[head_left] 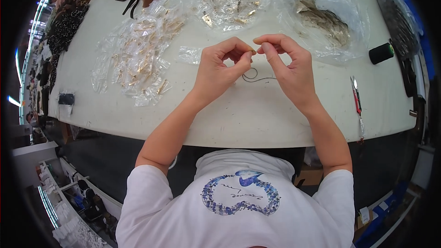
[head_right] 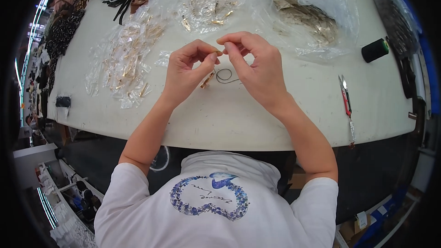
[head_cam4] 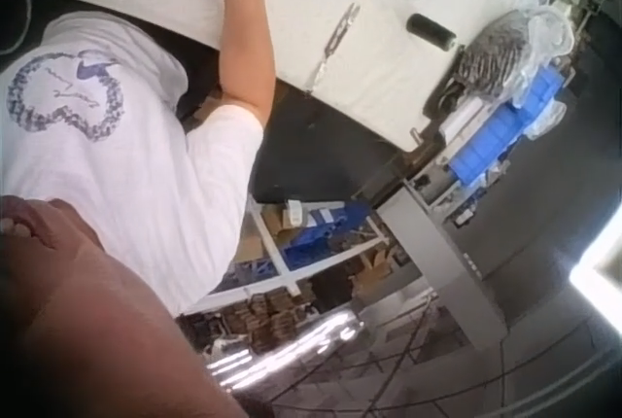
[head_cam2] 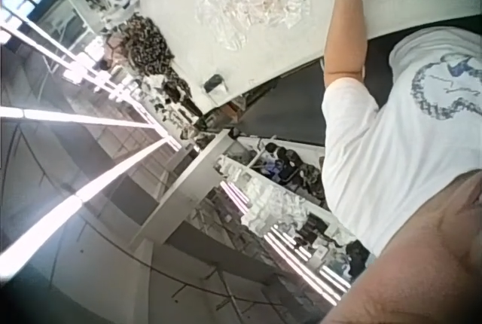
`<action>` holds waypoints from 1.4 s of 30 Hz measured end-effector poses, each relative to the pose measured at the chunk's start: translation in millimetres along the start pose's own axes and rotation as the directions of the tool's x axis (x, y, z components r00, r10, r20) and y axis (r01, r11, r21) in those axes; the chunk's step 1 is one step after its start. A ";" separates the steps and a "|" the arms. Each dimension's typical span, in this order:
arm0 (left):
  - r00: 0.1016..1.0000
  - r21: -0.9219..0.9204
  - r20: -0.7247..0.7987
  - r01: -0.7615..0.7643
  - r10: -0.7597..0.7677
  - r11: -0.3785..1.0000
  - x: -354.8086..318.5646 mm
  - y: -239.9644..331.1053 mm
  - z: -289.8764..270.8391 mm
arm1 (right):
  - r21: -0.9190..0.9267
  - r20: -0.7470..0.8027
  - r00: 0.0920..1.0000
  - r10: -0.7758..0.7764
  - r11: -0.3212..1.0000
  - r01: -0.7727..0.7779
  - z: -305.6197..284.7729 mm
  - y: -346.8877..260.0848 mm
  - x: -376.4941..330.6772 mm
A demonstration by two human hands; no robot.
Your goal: Thread a fine cord through a small metal hardware accessory for leather goods assembly.
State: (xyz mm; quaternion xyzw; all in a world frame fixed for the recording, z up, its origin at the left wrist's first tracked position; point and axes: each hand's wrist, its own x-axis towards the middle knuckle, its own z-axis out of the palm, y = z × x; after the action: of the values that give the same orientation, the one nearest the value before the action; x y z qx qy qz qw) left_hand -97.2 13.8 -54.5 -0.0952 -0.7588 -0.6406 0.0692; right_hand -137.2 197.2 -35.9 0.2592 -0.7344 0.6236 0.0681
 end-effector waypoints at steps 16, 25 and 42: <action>0.983 0.424 0.031 -0.177 0.181 0.888 -7.4 3.4 9.2 | -0.369 0.161 0.969 -0.189 0.899 0.237 -1.7 -1.3 -3.9; 0.998 0.112 -0.059 -0.010 0.017 0.994 -3.5 9.3 -2.4 | 0.127 0.064 0.988 0.139 0.981 -0.146 5.6 -2.3 -1.1; 0.959 0.449 -0.021 -0.244 0.283 0.860 -23.8 -1.9 5.2 | -0.341 0.189 0.980 -0.054 0.933 0.117 14.0 -10.3 -15.2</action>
State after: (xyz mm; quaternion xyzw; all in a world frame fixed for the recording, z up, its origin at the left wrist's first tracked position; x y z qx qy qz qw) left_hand -74.4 17.3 -62.6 -0.1522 -0.8603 -0.4397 0.2083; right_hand -116.3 187.5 -36.2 0.3289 -0.8247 0.4540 0.0747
